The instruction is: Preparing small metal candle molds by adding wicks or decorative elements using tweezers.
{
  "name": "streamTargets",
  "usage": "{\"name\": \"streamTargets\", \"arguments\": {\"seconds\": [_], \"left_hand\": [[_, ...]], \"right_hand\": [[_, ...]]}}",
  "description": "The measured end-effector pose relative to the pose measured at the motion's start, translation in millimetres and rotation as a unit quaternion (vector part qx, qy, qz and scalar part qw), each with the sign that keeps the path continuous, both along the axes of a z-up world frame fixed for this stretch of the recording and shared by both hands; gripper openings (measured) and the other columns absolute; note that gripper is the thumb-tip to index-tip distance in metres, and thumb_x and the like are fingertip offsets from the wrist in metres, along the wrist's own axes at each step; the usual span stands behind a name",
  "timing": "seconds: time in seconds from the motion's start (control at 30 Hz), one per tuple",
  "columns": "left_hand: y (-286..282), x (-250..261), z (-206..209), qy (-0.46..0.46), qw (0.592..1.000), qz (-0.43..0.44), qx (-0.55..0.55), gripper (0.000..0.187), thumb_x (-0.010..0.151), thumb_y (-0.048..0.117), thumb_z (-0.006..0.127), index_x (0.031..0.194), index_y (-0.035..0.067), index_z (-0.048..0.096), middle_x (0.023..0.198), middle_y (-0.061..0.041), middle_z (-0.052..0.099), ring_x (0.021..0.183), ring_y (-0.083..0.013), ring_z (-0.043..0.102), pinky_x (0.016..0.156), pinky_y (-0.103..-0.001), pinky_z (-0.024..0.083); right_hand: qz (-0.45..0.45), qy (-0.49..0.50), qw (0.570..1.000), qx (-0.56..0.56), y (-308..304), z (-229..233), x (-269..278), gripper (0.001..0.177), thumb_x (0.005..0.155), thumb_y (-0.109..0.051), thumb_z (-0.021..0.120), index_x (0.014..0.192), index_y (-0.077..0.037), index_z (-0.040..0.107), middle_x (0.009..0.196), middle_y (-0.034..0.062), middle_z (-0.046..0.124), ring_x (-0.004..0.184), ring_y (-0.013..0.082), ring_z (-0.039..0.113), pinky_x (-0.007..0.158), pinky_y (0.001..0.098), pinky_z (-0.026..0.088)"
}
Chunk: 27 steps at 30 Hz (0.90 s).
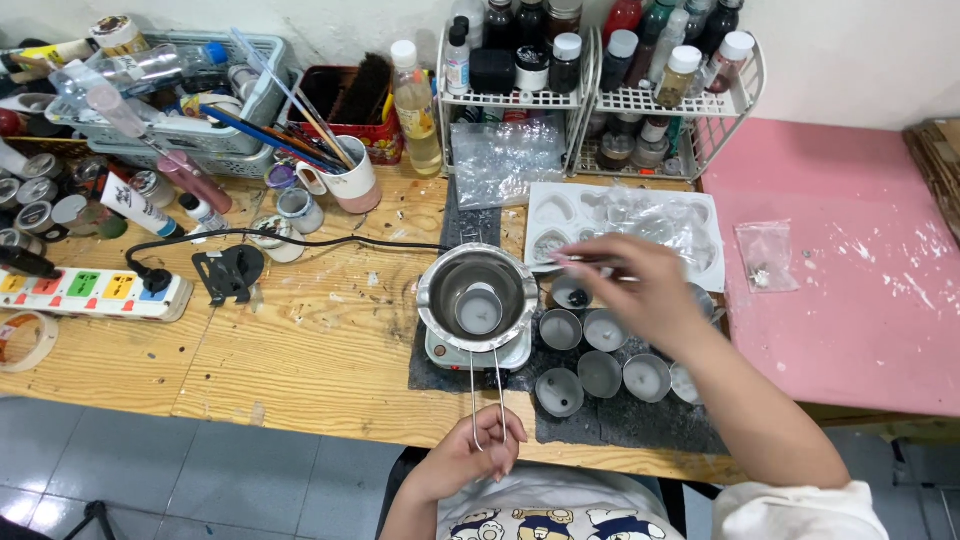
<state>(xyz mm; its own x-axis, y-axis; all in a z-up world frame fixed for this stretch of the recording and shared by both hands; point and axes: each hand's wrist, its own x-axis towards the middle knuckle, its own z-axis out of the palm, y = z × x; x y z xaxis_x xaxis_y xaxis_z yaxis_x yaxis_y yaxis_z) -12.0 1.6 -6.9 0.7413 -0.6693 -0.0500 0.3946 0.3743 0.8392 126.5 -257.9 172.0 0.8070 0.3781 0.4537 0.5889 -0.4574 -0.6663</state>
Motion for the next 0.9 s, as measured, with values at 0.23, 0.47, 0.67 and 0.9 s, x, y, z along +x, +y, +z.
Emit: {"name": "streamTargets", "arguments": {"seconds": [0.23, 0.47, 0.67, 0.9], "left_hand": [[-24, 6, 20, -0.092, 0.984, -0.02, 0.153, 0.034, 0.091, 0.017, 0.08, 0.12, 0.005, 0.065, 0.083, 0.006, 0.06, 0.074, -0.0018, 0.052, 0.063, -0.019, 0.04], [-65, 10, 17, -0.269, 0.845, 0.15, 0.437, 0.039, 0.085, 0.022, 0.081, 0.123, 0.017, 0.074, 0.075, -0.001, 0.073, 0.058, -0.0095, 0.065, 0.053, -0.025, 0.051], [-85, 3, 8, -0.382, 0.764, 0.29, 0.432, 0.019, 0.087, 0.015, 0.079, 0.105, 0.01, 0.081, 0.078, -0.008, 0.078, 0.058, -0.0185, 0.071, 0.052, -0.03, 0.053], [-100, 1, 7, -0.422, 0.73, 0.344, 0.413, 0.019, 0.085, 0.01, 0.079, 0.103, 0.007, 0.079, 0.074, -0.009, 0.075, 0.058, -0.0206, 0.07, 0.057, -0.031, 0.053]], "right_hand": [[-0.192, 0.087, 0.967, 0.142, -103, -36, -64, 0.027, 0.09, 0.005, 0.073, 0.116, 0.0, 0.076, 0.099, 0.0106, 0.075, 0.076, 0.0117, 0.069, 0.065, 0.0225, 0.055], [-0.328, 0.082, 0.909, 0.244, -168, -98, -117, 0.025, 0.094, 0.01, 0.072, 0.118, 0.007, 0.073, 0.103, 0.0124, 0.074, 0.086, 0.0128, 0.069, 0.076, 0.0246, 0.057], [-0.388, 0.052, 0.876, 0.281, -188, -130, -136, 0.024, 0.097, 0.01, 0.074, 0.12, 0.005, 0.073, 0.106, 0.0123, 0.074, 0.088, 0.0112, 0.07, 0.074, 0.0245, 0.058], [-0.454, -0.004, 0.872, 0.181, -218, -181, -132, 0.024, 0.097, 0.004, 0.076, 0.121, -0.002, 0.077, 0.105, 0.0085, 0.075, 0.093, 0.0082, 0.067, 0.082, 0.0222, 0.055]]}}
